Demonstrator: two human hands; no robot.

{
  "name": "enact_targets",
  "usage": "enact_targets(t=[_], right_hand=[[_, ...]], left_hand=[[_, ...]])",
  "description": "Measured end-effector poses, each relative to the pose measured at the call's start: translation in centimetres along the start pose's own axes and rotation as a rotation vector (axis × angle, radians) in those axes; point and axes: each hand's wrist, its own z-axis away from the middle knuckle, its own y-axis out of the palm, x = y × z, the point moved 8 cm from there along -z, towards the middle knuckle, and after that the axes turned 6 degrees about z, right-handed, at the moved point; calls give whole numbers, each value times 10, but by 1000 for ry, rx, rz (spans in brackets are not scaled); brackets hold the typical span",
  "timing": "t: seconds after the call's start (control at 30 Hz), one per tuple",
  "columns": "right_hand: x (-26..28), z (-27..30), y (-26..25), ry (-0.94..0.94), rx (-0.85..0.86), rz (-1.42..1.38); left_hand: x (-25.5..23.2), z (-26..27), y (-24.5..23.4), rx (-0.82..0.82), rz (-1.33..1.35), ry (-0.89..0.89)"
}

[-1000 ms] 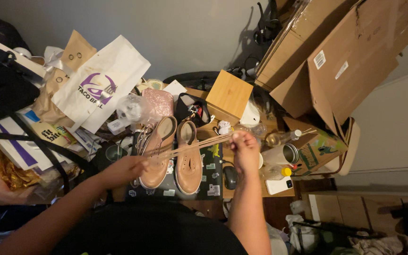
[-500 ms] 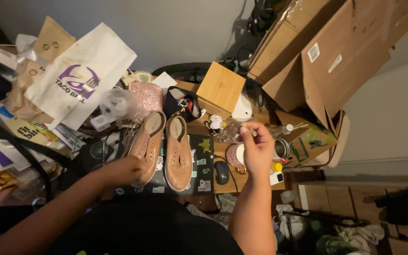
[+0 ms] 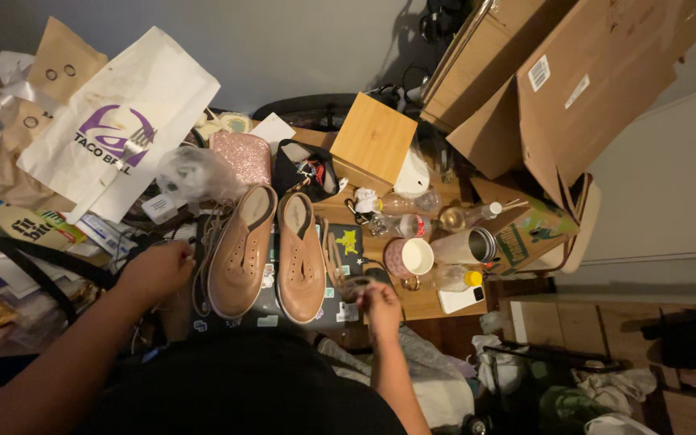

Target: The person removes the laces from a pair of tan shoes and then re-laces them one at a time, threading the laces through the eyelets and tying a knot. The shoes remain on a cluttered table throughout the process.

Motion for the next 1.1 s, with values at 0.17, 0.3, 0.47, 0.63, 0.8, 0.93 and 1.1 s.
enact_targets(t=[0.17, 0.3, 0.47, 0.63, 0.8, 0.93, 1.1], right_hand=[[-68, -8, -1, 81, 3, 389], [-42, 1, 12, -178, 4, 1127], [-17, 15, 30, 71, 287, 1432], [42, 29, 51, 58, 344, 1418], [116, 43, 77, -122, 177, 1186], [151, 57, 108, -209, 183, 1062], [170, 69, 140, -324, 231, 907]], left_hand=[[-8, -19, 16, -34, -60, 79], [-21, -15, 12, -163, 66, 133], [-27, -19, 9, -154, -53, 8], [-28, -27, 10, -160, -64, -21], [-21, -35, 14, -148, 34, -50], [-7, -44, 23, -162, 115, -85], [5, -53, 28, -139, 300, -20]])
